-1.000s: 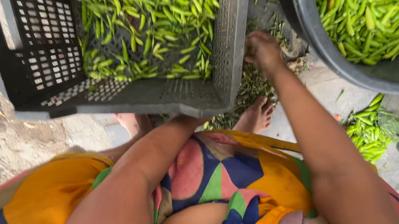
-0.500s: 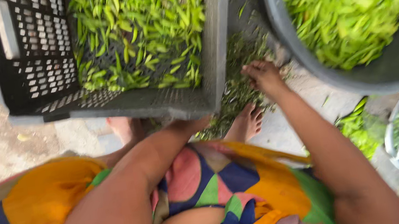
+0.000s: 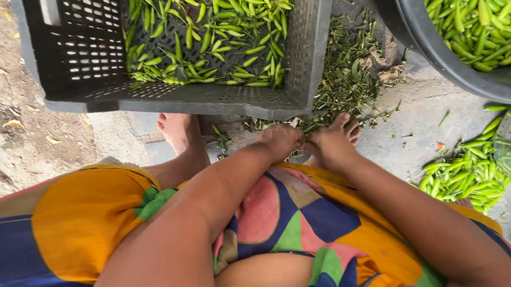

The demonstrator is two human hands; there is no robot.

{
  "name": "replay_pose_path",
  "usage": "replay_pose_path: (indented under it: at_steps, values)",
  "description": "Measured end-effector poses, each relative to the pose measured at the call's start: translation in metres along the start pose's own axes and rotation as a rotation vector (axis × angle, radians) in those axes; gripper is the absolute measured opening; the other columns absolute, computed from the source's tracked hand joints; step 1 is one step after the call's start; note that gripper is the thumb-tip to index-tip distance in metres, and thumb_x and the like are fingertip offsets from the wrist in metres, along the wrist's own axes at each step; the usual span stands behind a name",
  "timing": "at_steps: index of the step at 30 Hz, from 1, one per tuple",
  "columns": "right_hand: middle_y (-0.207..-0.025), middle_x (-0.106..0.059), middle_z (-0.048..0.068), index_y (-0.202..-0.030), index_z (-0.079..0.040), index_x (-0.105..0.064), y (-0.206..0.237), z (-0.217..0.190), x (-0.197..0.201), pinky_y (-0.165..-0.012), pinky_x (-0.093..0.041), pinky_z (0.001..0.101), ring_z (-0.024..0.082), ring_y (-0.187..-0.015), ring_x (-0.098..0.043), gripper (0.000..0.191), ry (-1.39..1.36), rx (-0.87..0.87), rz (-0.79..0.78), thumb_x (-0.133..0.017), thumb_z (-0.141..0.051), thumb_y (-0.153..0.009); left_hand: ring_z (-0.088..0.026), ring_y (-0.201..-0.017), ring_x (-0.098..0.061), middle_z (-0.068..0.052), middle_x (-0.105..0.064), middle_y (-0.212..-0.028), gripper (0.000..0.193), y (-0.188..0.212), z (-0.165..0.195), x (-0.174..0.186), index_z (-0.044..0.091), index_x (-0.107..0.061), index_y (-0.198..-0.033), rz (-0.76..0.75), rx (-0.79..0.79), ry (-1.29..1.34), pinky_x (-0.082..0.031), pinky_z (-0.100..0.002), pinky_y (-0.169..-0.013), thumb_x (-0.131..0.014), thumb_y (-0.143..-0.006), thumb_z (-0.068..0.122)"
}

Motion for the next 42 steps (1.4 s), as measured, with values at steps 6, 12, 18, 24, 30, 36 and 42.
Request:
replay_pose_path:
  at_steps: [6,12,18,24,30,36,42]
  values:
    - [-0.084,-0.068,0.018,-0.105,-0.002,-0.071,0.003,0.011,-0.031,-0.074,-0.046,0.0434,0.035,-0.078,-0.063,0.034,-0.503,-0.107,0.010,-0.057,-0.033,-0.106,-0.024,-0.084,-0.077,-0.006,-0.078,-0.087,0.023,-0.008,-0.039,0.000,0.022,-0.071,-0.103,-0.238,0.210,0.474,-0.058,-0.039,-0.081,-0.065,-0.092,0.041]
    - [-0.096,-0.068,0.010,-0.106,-0.004,-0.063,0.007,0.021,-0.041,-0.077,-0.052,0.0415,0.026,-0.090,-0.063,0.023,-1.615,-0.350,-0.133,-0.056,-0.024,-0.097,-0.032,-0.090,-0.073,-0.015,-0.074,-0.098,0.028,-0.027,0.010,-0.002,0.010,-0.074,-0.099,-0.184,0.089,0.124,-0.059,-0.043,-0.081,-0.074,-0.076,0.028]
    - [-0.111,-0.071,0.008,-0.114,-0.010,-0.065,0.027,0.022,-0.002,-0.091,-0.054,0.0402,0.023,-0.103,-0.067,0.032,-1.956,-0.462,-0.022,-0.052,-0.024,-0.088,-0.040,-0.105,-0.069,-0.025,-0.070,-0.114,0.043,-0.018,0.108,0.021,0.001,-0.063,-0.121,0.160,0.249,0.322,-0.056,-0.051,-0.087,-0.064,-0.083,0.020]
    - [-0.116,-0.072,0.009,-0.118,-0.008,-0.066,0.012,0.030,0.006,-0.092,-0.054,0.0413,0.024,-0.105,-0.069,0.033,-1.976,-0.437,-0.114,-0.055,-0.025,-0.093,-0.037,-0.116,-0.067,-0.021,-0.067,-0.127,0.035,-0.020,0.124,0.048,0.004,-0.070,-0.114,0.108,0.231,0.263,-0.055,-0.048,-0.096,-0.060,-0.089,0.026]
    - [-0.118,-0.074,0.009,-0.119,-0.008,-0.069,-0.012,0.010,-0.010,-0.094,-0.056,0.0394,0.024,-0.104,-0.072,0.026,-1.265,-0.254,-0.170,-0.062,-0.022,-0.097,-0.035,-0.118,-0.065,-0.014,-0.066,-0.130,0.038,0.036,0.072,0.044,0.014,-0.071,-0.122,-0.293,0.232,0.172,-0.052,-0.048,-0.099,-0.060,-0.092,0.035]
    - [-0.113,-0.075,0.011,-0.110,-0.011,-0.072,-0.043,-0.066,-0.038,-0.089,-0.058,0.0410,0.029,-0.103,-0.072,0.024,-0.007,0.166,-0.156,-0.063,-0.026,-0.094,-0.029,-0.104,-0.060,-0.010,-0.063,-0.115,0.028,0.088,0.053,-0.085,0.014,-0.070,-0.111,-0.807,-0.007,0.471,-0.048,-0.044,-0.088,-0.060,-0.091,0.032]
    - [-0.116,-0.070,0.017,-0.104,-0.005,-0.067,-0.038,-0.085,-0.042,-0.084,-0.058,0.0476,0.035,-0.106,-0.069,0.023,0.396,0.429,-0.210,-0.054,-0.022,-0.095,-0.023,-0.090,-0.055,-0.006,-0.059,-0.101,0.019,0.049,-0.016,-0.151,0.013,-0.068,-0.100,-0.873,0.065,0.969,-0.045,-0.039,-0.077,-0.061,-0.091,0.028]
Point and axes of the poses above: each hand's wrist, its own y-axis away from the middle knuckle, its own x-axis out of the back of the hand, z = x × y, the point moved 4 cm from there along -y, towards the middle knuckle
